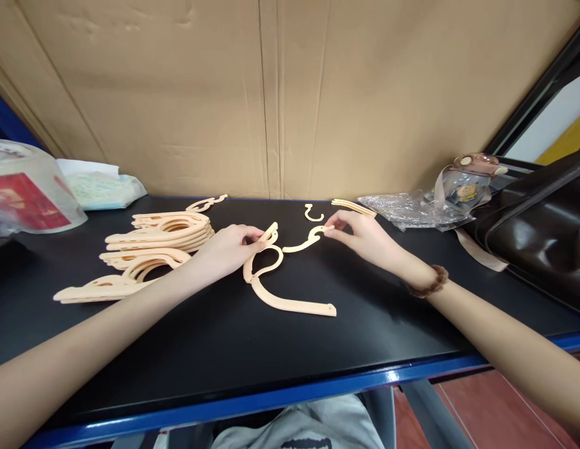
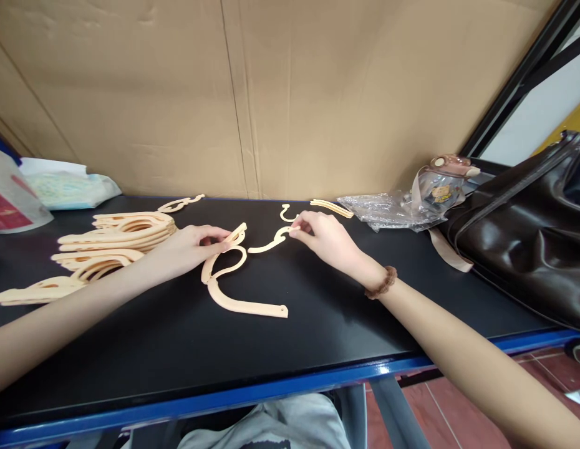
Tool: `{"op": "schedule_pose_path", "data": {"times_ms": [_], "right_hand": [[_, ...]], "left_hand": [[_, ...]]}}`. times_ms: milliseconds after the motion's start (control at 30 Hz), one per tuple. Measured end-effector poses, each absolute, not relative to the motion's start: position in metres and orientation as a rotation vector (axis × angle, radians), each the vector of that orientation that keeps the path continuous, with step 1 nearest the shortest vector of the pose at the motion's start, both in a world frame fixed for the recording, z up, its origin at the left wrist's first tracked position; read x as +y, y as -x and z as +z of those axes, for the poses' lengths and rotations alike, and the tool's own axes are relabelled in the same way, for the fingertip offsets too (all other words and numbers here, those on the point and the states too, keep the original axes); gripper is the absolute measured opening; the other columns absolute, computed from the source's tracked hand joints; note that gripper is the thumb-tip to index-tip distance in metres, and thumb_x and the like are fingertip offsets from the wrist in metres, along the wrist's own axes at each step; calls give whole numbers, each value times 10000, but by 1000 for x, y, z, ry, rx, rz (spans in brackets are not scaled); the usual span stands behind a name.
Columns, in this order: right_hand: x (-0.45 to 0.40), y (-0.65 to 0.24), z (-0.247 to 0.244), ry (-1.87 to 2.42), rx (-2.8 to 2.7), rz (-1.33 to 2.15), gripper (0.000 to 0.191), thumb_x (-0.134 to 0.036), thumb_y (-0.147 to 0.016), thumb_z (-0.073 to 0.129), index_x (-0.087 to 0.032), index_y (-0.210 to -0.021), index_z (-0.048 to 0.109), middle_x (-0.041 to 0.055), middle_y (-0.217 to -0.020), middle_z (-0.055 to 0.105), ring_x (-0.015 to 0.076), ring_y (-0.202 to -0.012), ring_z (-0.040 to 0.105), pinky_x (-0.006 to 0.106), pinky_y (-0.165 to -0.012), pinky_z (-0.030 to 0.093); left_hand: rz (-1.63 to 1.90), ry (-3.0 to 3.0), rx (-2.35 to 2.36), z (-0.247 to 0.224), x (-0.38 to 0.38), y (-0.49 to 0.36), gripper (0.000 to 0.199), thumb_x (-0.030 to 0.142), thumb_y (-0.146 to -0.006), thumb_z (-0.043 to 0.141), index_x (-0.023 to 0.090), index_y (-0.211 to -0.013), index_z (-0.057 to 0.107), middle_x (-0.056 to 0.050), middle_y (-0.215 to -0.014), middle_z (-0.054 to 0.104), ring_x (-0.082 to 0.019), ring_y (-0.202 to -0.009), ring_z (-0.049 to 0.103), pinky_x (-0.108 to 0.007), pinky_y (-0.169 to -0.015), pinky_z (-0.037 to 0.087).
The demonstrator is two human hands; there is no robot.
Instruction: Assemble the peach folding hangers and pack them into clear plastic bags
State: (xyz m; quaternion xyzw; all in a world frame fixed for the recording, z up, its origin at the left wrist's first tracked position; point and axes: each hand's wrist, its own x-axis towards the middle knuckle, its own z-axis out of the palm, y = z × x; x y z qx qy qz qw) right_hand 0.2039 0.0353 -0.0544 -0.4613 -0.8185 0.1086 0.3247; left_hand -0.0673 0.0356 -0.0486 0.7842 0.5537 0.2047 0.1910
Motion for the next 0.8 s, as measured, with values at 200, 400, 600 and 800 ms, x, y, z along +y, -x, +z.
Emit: {"op": "schedule_pose_path", "data": {"times_ms": [200, 400, 600, 800], "right_hand": [[40, -204, -51, 1043, -1680, 800, 226, -389, -807, 657, -169, -839, 616, 41, -798, 671, 163, -775, 623, 330, -779, 492], [38, -205, -51, 999, -1453, 1032, 251, -411, -771, 713, -178, -859, 675, 22, -850, 659, 117, -769, 576, 274, -776, 466], [36, -203, -52, 957, -1426, 1051, 236, -415, -825, 662, -179, -831, 659, 10, -851, 604, 110, -772, 540, 259, -763, 444], [31, -193, -48, 915, -1714, 878, 265, -410, -933, 496, -190, -810, 575, 25, -848, 618, 148, -837, 561, 313, -863, 437]], "left_hand": [[592, -2493, 1702, -51, 28, 62, 362, 431, -884, 448, 220, -1080, 669, -76, -1099, 649, -288, -1051, 562, -385, -839, 446], [579, -2812, 970, -43, -4, 41, 277, 423, -941, 477, 240, -1097, 615, -32, -1070, 637, -211, -1009, 554, -346, -900, 428], [357, -2830, 626, -50, -24, 26, 229, 365, -877, 637, 213, -1048, 630, -18, -999, 640, -188, -923, 568, -291, -836, 408], [442, -2679, 750, -55, -13, 29, 84, 236, -936, 513, 202, -899, 580, 11, -906, 599, -151, -860, 545, -278, -780, 397]]}}
